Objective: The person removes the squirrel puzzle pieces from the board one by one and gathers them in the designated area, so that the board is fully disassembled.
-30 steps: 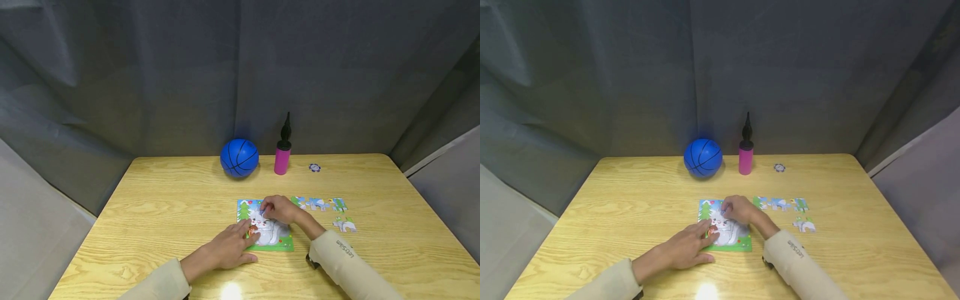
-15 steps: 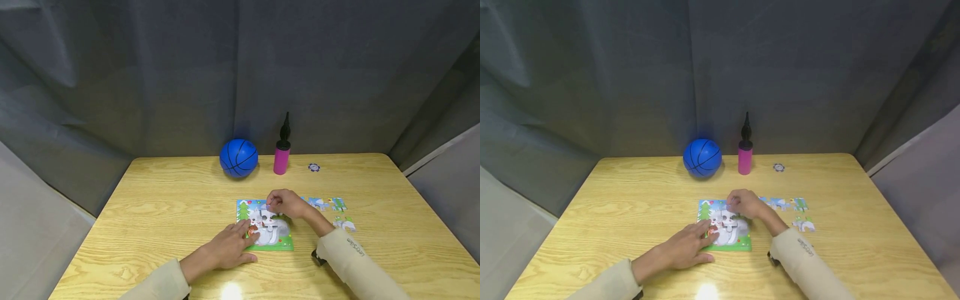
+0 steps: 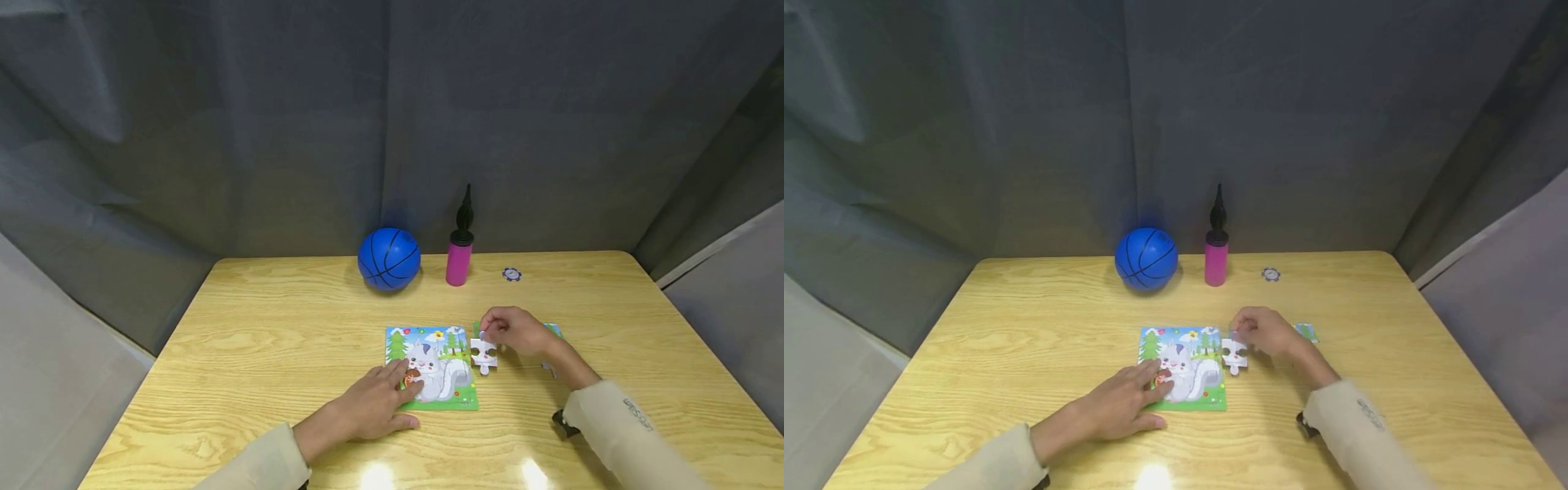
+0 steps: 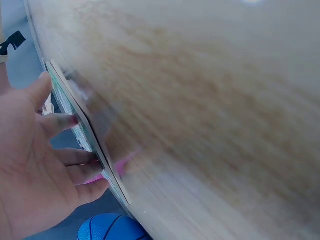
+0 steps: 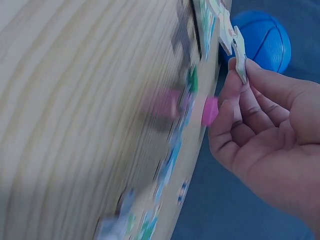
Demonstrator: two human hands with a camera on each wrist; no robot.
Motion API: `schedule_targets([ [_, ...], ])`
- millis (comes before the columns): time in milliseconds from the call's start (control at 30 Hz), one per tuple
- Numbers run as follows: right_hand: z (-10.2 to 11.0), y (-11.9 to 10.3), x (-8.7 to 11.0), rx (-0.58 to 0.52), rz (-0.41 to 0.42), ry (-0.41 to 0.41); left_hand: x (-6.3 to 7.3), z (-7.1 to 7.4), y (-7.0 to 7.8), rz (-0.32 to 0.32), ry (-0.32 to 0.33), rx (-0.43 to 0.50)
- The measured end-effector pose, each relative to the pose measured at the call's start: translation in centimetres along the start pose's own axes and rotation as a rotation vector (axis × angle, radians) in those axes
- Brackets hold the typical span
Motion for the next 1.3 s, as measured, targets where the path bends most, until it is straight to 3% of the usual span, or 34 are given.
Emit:
schedule_targets([
  [533,3.1,2.9,3.5,-0.001,-0.05,-0.031,0.0,-0.2,-0.1,-0.009,0.009,-0.001],
  [1000,2.6,3.6,4.2,0.101,-0.128,0.007,0.3,-0.3,0.0,-0.007,0.011,0.003],
  [1300,2.4,3.0,4.2,0.137,-0.156,0.024,0.2,-0.4,-0.1,-0.012,0.022,0.016],
])
Point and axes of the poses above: each hand's wrist, its own x-axis away from the middle knuckle, its own z-axis out of the back of the hand, y = z × x, the point moved 1 cm from there along -x, towards the middle knuckle, and after that the axes turned 10 degrees about z, right-handed, at the moved point
